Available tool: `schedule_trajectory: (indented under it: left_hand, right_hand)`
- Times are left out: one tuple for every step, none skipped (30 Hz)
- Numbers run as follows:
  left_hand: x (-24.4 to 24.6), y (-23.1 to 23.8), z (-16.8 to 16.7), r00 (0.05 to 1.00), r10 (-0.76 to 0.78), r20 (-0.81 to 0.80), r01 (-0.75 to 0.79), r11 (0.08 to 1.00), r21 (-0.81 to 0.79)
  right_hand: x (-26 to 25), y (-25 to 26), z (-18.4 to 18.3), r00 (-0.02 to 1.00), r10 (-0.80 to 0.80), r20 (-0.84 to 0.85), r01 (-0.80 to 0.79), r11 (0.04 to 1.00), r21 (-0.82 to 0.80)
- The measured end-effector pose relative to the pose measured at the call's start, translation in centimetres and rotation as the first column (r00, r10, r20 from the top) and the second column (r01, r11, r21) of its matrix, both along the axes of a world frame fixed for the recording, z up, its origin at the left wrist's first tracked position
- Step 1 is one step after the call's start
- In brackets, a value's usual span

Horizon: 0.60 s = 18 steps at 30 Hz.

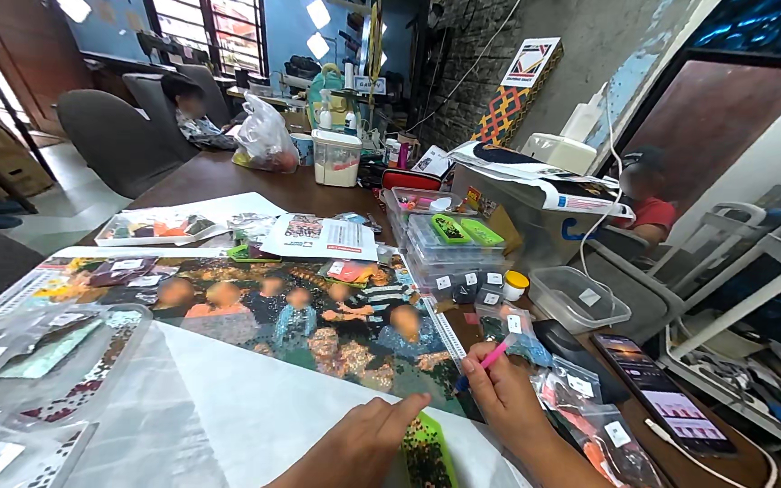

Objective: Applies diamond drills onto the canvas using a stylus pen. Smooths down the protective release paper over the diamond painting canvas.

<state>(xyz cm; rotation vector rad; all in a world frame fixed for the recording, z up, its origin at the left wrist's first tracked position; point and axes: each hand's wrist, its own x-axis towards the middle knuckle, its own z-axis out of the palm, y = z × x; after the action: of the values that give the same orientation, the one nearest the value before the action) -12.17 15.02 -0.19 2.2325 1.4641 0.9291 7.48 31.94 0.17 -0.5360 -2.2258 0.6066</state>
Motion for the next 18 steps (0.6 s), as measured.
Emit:
schedule_trajectory:
  left_hand:
    - [-0.01,0.02,-0.08,1.0,0.001,0.002,-0.001,1.0,0.009]
    - [-0.02,0.04,-0.17,1.0,0.001,0.002,-0.001,1.0,0.019]
    - [-0.03,0.05,-0.23,1.0,0.001,0.002,-0.001,1.0,0.026]
    - [-0.04,0.05,-0.25,1.0,-0.001,0.003,0.001,1.0,0.027]
    - [-0.04,0.03,-0.21,1.0,-0.002,0.001,0.001,1.0,0.028]
    - [-0.05,0.01,-0.17,1.0,0.0,-0.004,0.0,1.0,0.029]
    - [-0.04,0.01,-0.14,1.0,0.002,-0.008,-0.001,1.0,0.03]
    - [-0.04,0.04,-0.14,1.0,0.002,-0.012,-0.002,1.0,0.031]
    - [-0.03,0.07,-0.17,1.0,0.002,-0.015,-0.002,0.999,0.032]
    - [-0.02,0.08,-0.23,1.0,0.002,-0.015,-0.002,0.999,0.034]
    - [-0.02,0.07,-0.25,1.0,0.002,-0.015,-0.002,1.0,0.032]
    - [-0.03,0.05,-0.23,1.0,0.003,-0.016,-0.003,1.0,0.028]
    - [-0.04,0.03,-0.22,1.0,0.003,-0.015,-0.003,1.0,0.024]
    - [-0.05,0.02,-0.25,1.0,0.002,-0.011,-0.001,1.0,0.022]
    - [-0.05,0.03,-0.29,1.0,0.001,-0.005,-0.001,1.0,0.02]
    - [-0.05,0.04,-0.31,1.0,0.001,-0.003,-0.001,1.0,0.019]
    - [-0.03,0.05,-0.28,1.0,0.003,-0.003,-0.003,1.0,0.019]
    - [-0.01,0.05,-0.2,1.0,0.007,-0.003,-0.007,1.0,0.017]
  right_hand:
    - [0.03,-0.03,-0.01,1.0,0.007,-0.009,-0.006,1.0,0.006]
    - [0.07,-0.05,-0.02,1.0,0.012,-0.019,-0.012,1.0,0.008]
    - [0.1,-0.07,0.01,1.0,0.018,-0.024,-0.017,1.0,0.009]
    - [0.1,-0.08,0.04,0.999,0.024,-0.027,-0.023,1.0,0.01]
    - [0.09,-0.09,0.07,0.999,0.03,-0.026,-0.029,0.999,0.013]
    - [0.09,-0.09,0.08,0.999,0.036,-0.025,-0.036,0.999,0.016]
    - [0.09,-0.09,0.07,0.999,0.042,-0.026,-0.042,0.999,0.02]
    - [0.1,-0.09,0.05,0.998,0.05,-0.024,-0.049,0.998,0.026]
    - [0.11,-0.08,0.03,0.998,0.057,-0.024,-0.056,0.998,0.032]
    - [0.12,-0.09,0.0,0.998,0.063,-0.021,-0.062,0.997,0.037]
    - [0.13,-0.08,-0.01,0.997,0.069,-0.019,-0.068,0.997,0.046]
    - [0.14,-0.08,-0.04,0.997,0.073,-0.015,-0.072,0.996,0.054]
    - [0.14,-0.09,-0.06,0.997,0.073,-0.009,-0.073,0.995,0.064]
    - [0.13,-0.11,-0.1,0.997,0.071,-0.002,-0.071,0.995,0.077]
    - [0.13,-0.12,-0.14,0.998,0.067,0.007,-0.067,0.993,0.094]
    - [0.13,-0.12,-0.16,0.998,0.064,0.015,-0.065,0.991,0.117]
    - [0.12,-0.12,-0.17,0.998,0.064,0.022,-0.067,0.987,0.145]
    - [0.09,-0.13,-0.19,0.998,0.064,0.027,-0.068,0.982,0.176]
